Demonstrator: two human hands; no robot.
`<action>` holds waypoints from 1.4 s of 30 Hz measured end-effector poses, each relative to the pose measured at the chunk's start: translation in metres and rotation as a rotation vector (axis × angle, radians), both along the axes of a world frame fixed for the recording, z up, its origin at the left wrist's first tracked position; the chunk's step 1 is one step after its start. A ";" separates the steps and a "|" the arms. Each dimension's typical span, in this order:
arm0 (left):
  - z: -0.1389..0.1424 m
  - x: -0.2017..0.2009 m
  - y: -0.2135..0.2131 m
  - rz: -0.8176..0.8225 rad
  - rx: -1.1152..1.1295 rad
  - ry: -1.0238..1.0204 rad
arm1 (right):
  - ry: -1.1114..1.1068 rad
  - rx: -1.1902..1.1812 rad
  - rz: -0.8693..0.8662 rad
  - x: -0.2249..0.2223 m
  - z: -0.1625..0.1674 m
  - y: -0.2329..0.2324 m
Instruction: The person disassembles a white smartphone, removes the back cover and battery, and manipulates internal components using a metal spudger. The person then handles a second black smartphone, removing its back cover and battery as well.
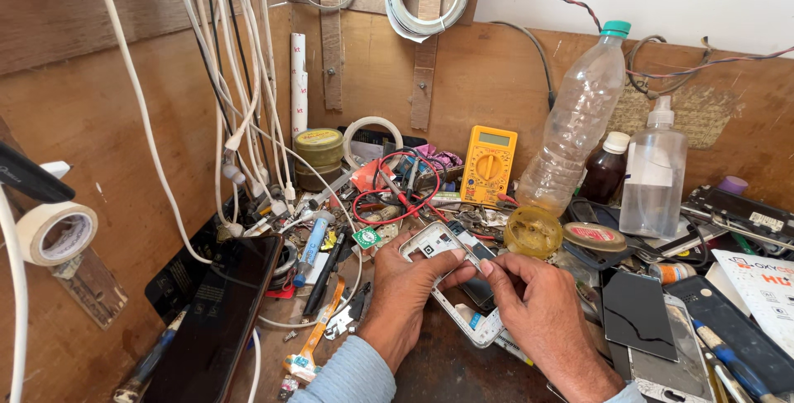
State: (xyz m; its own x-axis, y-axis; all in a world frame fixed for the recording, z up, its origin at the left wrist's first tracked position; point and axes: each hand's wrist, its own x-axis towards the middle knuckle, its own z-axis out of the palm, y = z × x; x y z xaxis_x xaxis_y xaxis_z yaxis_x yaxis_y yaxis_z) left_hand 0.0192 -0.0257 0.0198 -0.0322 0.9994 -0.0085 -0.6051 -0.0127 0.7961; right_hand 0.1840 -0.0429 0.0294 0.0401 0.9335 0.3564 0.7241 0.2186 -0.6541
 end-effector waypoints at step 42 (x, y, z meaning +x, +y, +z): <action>0.000 0.000 0.001 0.020 0.005 0.017 | -0.002 -0.012 0.011 -0.002 0.006 -0.003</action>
State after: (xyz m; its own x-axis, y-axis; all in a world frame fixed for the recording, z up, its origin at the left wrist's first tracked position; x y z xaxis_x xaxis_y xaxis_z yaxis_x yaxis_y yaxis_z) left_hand 0.0196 -0.0249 0.0198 -0.0522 0.9986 -0.0026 -0.5909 -0.0288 0.8062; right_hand 0.1816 -0.0463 0.0352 0.0290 0.9381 0.3452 0.7229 0.2189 -0.6554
